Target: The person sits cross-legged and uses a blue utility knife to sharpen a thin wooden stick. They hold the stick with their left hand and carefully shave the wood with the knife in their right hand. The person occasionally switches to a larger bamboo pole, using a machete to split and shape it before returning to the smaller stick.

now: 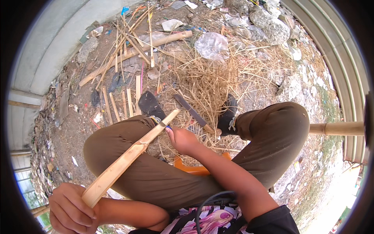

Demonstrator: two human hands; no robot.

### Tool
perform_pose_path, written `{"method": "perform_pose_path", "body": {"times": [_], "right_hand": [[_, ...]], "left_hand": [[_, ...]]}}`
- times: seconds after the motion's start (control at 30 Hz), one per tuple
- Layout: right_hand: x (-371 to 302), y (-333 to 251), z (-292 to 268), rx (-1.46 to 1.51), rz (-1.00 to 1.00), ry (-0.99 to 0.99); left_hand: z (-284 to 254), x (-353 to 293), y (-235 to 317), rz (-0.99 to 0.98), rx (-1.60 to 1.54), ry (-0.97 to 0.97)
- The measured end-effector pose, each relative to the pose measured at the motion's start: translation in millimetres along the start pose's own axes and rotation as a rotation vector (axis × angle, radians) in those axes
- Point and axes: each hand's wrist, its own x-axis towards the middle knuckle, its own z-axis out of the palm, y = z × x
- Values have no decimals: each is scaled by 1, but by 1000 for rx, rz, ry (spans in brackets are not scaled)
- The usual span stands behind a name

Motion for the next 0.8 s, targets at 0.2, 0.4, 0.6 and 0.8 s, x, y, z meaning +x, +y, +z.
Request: {"method": "perform_pose_path", "body": {"times": [0.2, 0.4, 0.6, 0.8], "right_hand": [[26, 18, 0, -7, 232, -85], [51, 83, 29, 39, 323, -50], [49, 92, 48, 297, 215, 250], [32, -24, -16, 331, 1, -27]], "left_hand": [[54, 2, -30, -118, -276, -444], [55, 7, -45, -80, -309, -511], [38, 9, -23, -44, 37, -58], [21, 10, 3, -92, 228, 24]]}}
